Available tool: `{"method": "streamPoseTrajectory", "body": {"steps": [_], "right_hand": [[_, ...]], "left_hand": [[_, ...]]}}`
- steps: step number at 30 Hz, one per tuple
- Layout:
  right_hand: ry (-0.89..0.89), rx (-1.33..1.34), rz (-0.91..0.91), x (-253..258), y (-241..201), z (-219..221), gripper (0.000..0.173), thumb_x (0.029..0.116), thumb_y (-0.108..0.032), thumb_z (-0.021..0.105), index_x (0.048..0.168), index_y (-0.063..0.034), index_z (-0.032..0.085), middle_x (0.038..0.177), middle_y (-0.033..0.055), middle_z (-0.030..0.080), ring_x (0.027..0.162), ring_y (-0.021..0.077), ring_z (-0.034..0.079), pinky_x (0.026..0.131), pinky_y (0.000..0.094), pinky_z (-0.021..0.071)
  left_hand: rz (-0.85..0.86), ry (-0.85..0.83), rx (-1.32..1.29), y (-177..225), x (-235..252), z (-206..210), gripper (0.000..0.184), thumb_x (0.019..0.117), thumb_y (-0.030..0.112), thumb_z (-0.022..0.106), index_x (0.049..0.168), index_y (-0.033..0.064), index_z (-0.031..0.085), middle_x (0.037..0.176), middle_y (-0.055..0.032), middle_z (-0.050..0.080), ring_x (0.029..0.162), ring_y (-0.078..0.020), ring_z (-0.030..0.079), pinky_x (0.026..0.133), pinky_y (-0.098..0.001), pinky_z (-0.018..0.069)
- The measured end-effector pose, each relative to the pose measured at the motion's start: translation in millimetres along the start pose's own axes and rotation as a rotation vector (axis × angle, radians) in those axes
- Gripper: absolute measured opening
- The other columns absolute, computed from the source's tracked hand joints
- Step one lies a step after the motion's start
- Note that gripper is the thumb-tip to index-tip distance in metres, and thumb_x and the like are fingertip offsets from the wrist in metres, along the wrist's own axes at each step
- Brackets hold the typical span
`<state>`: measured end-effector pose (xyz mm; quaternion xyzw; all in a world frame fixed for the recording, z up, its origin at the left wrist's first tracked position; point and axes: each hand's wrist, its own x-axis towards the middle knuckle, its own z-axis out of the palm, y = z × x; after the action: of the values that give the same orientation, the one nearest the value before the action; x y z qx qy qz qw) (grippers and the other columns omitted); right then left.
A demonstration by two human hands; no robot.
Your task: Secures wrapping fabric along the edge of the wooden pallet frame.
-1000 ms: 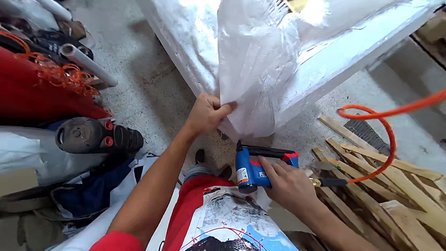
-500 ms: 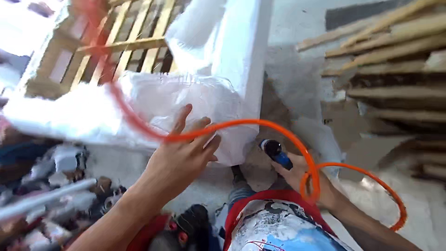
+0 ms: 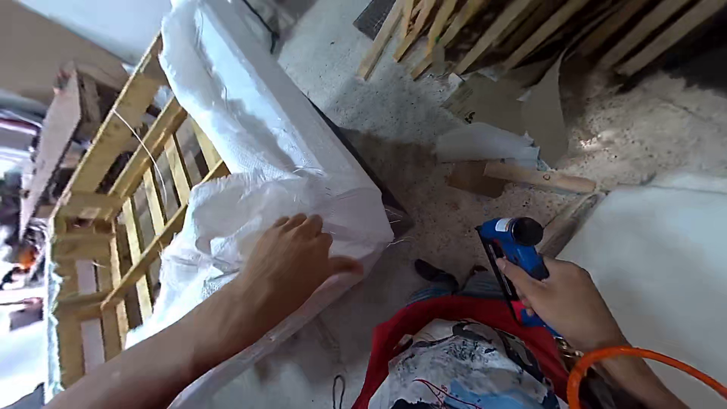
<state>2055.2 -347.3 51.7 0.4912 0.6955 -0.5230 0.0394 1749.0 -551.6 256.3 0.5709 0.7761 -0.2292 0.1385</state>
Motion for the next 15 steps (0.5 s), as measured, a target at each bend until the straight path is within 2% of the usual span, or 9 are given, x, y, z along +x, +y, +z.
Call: {"method": "streamPoseTrajectory", "body": {"steps": [2, 3, 6, 8, 10, 12, 13, 15], "right_hand": [[0.021, 0.021, 0.0, -10.8, 17.2, 1.9, 0.046, 0.0928, -0.059, 0.067, 0.087, -0.0127, 0.069, 0.062, 0.0037, 0.065, 0.05, 0.0203, 0.065, 0.049, 0.0466, 0.0589], [0.036, 0.022, -0.016, -15.6, 24.5, 2.4, 0.047, 0.092, -0.06, 0.066, 0.087, -0.0138, 0.07, 0.062, 0.003, 0.065, 0.051, 0.0192, 0.065, 0.05, 0.0462, 0.0588], [0.074, 0.063, -0.049, -27.3, 44.5, 2.3, 0.048, 0.0909, -0.061, 0.065, 0.087, -0.0136, 0.07, 0.063, 0.0026, 0.064, 0.053, 0.0182, 0.065, 0.052, 0.0459, 0.057], [0.072, 0.113, -0.044, -30.9, 61.3, 4.4, 0.048, 0.0912, -0.061, 0.064, 0.088, -0.0134, 0.07, 0.063, 0.0025, 0.064, 0.053, 0.0182, 0.064, 0.052, 0.0462, 0.0564], [0.068, 0.15, -0.038, -31.6, 76.1, 6.4, 0.047, 0.0923, -0.059, 0.065, 0.086, -0.013, 0.069, 0.062, 0.0029, 0.063, 0.052, 0.0187, 0.064, 0.051, 0.0464, 0.0561], [0.065, 0.16, -0.026, -32.1, 86.7, 5.2, 0.046, 0.0926, -0.057, 0.067, 0.086, -0.0118, 0.069, 0.063, 0.0047, 0.063, 0.052, 0.0202, 0.064, 0.051, 0.0476, 0.056], [0.061, 0.167, -0.018, -32.1, 90.4, 3.5, 0.045, 0.0926, -0.056, 0.068, 0.088, -0.0113, 0.069, 0.064, 0.0057, 0.064, 0.053, 0.0212, 0.064, 0.052, 0.0482, 0.056], [0.044, 0.186, -0.009, -32.9, 95.8, 0.4, 0.043, 0.0937, -0.053, 0.069, 0.087, -0.0107, 0.069, 0.064, 0.0063, 0.064, 0.052, 0.0219, 0.064, 0.051, 0.0479, 0.0558]], "left_hand": [[0.036, -0.097, 0.198, 17.9, 20.5, -8.8, 0.062, 0.1064, 0.058, 0.038, 0.088, 0.0098, 0.073, 0.087, -0.0098, 0.067, 0.089, -0.0303, 0.067, 0.076, -0.0496, 0.0529], [0.027, -0.18, 0.259, 27.7, 26.7, -12.1, 0.059, 0.1085, 0.051, 0.038, 0.089, 0.008, 0.073, 0.089, -0.0113, 0.068, 0.091, -0.0316, 0.067, 0.079, -0.0509, 0.0521], [-0.052, -0.358, 0.31, 46.1, 27.7, -15.5, 0.041, 0.1075, 0.038, 0.05, 0.097, 0.0055, 0.072, 0.096, -0.013, 0.07, 0.094, -0.032, 0.069, 0.084, -0.0506, 0.0536], [-0.131, -0.311, 0.256, 43.7, 18.2, -6.8, 0.037, 0.1058, 0.038, 0.054, 0.104, 0.006, 0.073, 0.101, -0.0128, 0.07, 0.097, -0.0315, 0.07, 0.086, -0.0503, 0.0562], [-0.193, -0.211, 0.15, 35.1, 6.4, 5.4, 0.045, 0.1041, 0.048, 0.055, 0.116, 0.0075, 0.072, 0.106, -0.0124, 0.071, 0.099, -0.0311, 0.07, 0.088, -0.0516, 0.0576], [-0.276, -0.173, 0.0, 28.5, -7.5, 13.7, 0.053, 0.1004, 0.054, 0.059, 0.129, 0.0098, 0.066, 0.111, -0.0121, 0.07, 0.1, -0.0303, 0.07, 0.089, -0.0537, 0.0571], [-0.322, -0.16, -0.062, 25.9, -14.4, 16.9, 0.053, 0.099, 0.053, 0.062, 0.131, 0.0109, 0.065, 0.109, -0.0118, 0.07, 0.098, -0.0302, 0.07, 0.088, -0.0548, 0.0572], [-0.385, -0.11, -0.097, 25.5, -23.7, 23.0, 0.044, 0.099, 0.047, 0.065, 0.12, 0.0089, 0.07, 0.101, -0.012, 0.071, 0.09, -0.0308, 0.07, 0.082, -0.0561, 0.0569]]}}
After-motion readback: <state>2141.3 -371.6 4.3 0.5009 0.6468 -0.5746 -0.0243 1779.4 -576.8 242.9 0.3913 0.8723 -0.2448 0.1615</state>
